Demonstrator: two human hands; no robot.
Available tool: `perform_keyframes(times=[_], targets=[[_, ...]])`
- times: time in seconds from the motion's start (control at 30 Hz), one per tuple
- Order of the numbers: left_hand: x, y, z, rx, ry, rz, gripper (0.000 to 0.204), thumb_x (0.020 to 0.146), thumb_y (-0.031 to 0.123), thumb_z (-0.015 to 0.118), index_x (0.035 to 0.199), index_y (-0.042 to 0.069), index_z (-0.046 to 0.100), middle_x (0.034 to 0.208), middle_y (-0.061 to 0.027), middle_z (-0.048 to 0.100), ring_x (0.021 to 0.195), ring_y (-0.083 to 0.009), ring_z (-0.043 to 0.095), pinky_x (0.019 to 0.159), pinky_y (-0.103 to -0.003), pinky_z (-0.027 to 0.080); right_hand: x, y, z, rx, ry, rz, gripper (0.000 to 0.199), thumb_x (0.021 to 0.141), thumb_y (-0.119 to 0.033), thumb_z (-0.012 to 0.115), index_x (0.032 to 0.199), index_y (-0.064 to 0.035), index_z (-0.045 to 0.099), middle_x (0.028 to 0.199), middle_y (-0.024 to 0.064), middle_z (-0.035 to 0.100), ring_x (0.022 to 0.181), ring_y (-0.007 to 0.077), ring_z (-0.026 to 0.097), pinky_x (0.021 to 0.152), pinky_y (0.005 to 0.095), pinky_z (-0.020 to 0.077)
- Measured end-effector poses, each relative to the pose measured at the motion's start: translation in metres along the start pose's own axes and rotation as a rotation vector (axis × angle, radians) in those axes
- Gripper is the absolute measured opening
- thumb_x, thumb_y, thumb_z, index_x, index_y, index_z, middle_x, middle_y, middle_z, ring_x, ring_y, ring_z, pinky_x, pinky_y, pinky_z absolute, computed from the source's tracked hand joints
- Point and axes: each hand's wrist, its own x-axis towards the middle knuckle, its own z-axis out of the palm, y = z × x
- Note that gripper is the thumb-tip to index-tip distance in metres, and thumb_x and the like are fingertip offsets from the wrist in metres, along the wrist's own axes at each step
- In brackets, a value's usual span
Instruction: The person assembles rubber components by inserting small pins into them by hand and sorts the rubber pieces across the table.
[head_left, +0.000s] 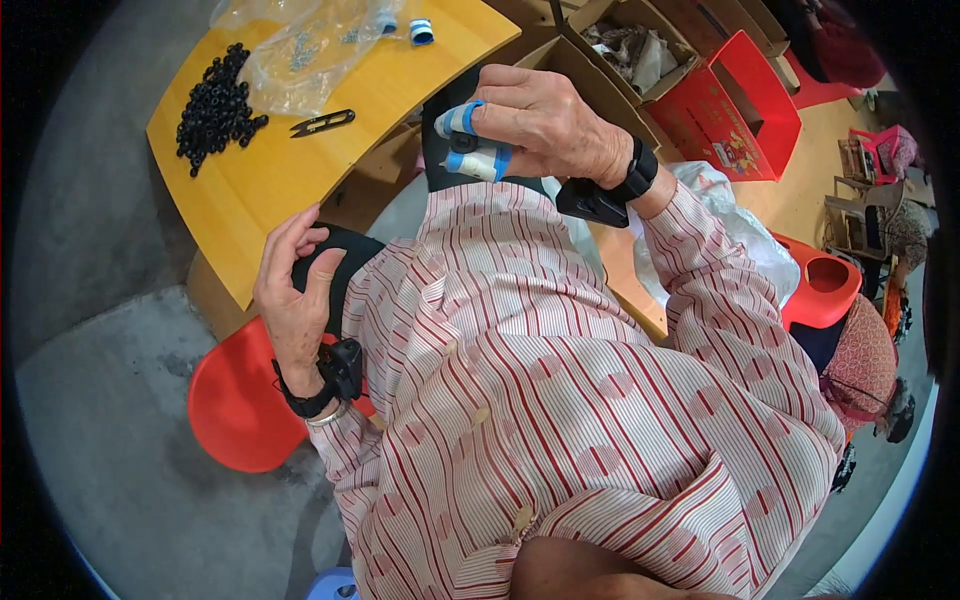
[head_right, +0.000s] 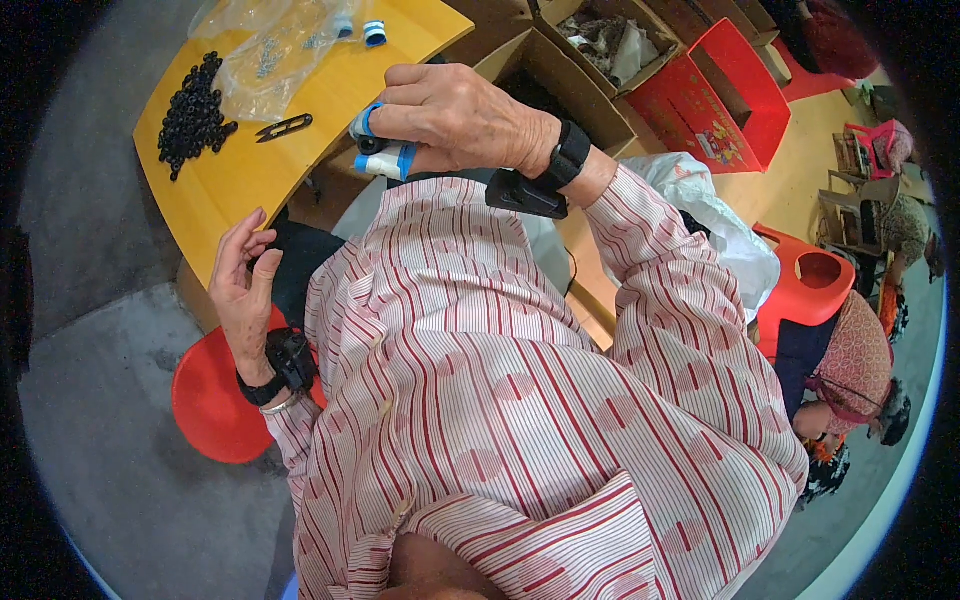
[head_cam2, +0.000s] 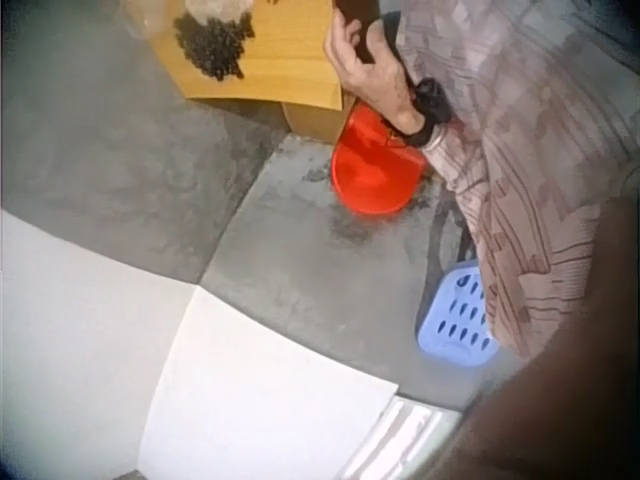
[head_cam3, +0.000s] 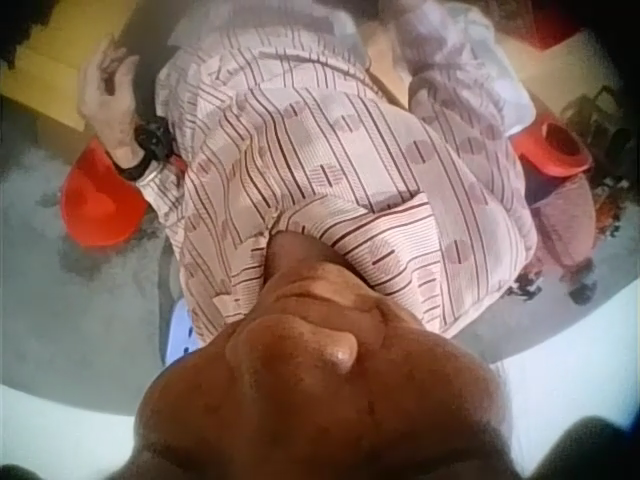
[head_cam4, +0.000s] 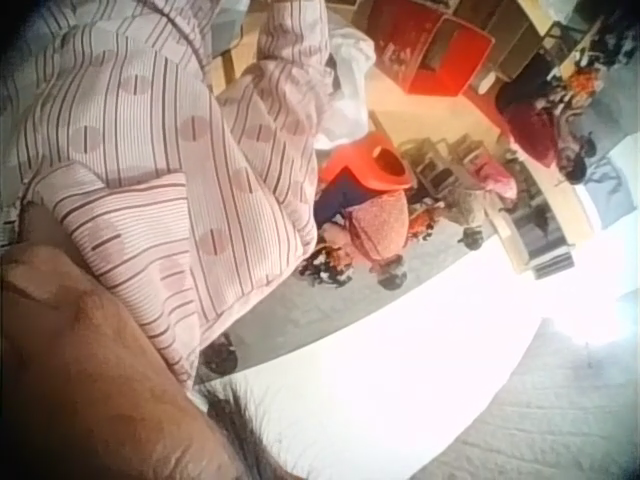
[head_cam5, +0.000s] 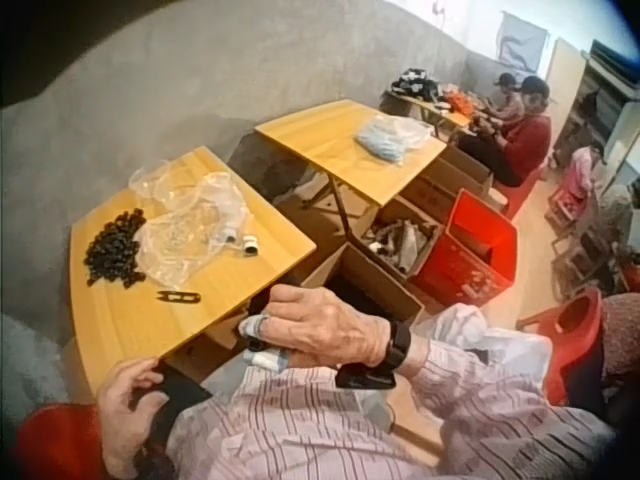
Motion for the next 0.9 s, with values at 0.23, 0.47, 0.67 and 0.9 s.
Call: perform_keyframes(times=[0.23,0.47,0.67,0.9], targets=[[-0.008,-0.022,-0.012,-0.008,-0.052,-0.153,0.033,0.075,0.000,0.067,0.108,0.002,0.062,0.096,-0.0085,0.061,0.081,-0.0150,0.060,0.074,-0.025,0.048,-0.060,0.045,0.001,-0.120,-0.321,0.463,0.032,0.071,-0.014,0.066,0.101,-0.0066,0.056,0.083,0.0130,0.056,0.078,0.0335,0.057,0.066,0.0401,0.0479],[-0.007,-0.064,-0.038,-0.026,0.011,-0.294,0.029,0.080,0.008,0.066,0.108,0.001,0.062,0.098,-0.0086,0.064,0.083,-0.0135,0.061,0.075,-0.025,0.049,-0.176,0.085,-0.002,-0.240,-0.465,0.817,0.024,0.073,-0.003,0.058,0.097,-0.0012,0.053,0.080,0.0203,0.057,0.079,0.0386,0.055,0.070,0.0460,0.0444],[0.031,-0.122,-0.080,-0.034,0.037,-0.364,0.031,0.088,0.015,0.060,0.115,-0.002,0.058,0.105,-0.0063,0.062,0.097,-0.0114,0.057,0.086,-0.024,0.045,-0.221,0.092,0.012,-0.263,-0.543,0.888,0.033,0.071,0.005,0.051,0.103,-0.0012,0.050,0.089,0.0185,0.061,0.087,0.0382,0.055,0.076,0.0449,0.0455],[0.067,-0.179,-0.107,-0.057,0.198,-0.356,0.029,0.086,0.019,0.063,0.107,0.000,0.063,0.097,-0.0061,0.066,0.088,-0.0113,0.060,0.077,-0.024,0.047,-0.202,0.088,0.016,-0.234,-0.638,1.099,0.041,0.069,0.007,0.047,0.107,-0.0050,0.051,0.097,0.0152,0.059,0.098,0.0353,0.053,0.083,0.0417,0.0443]])
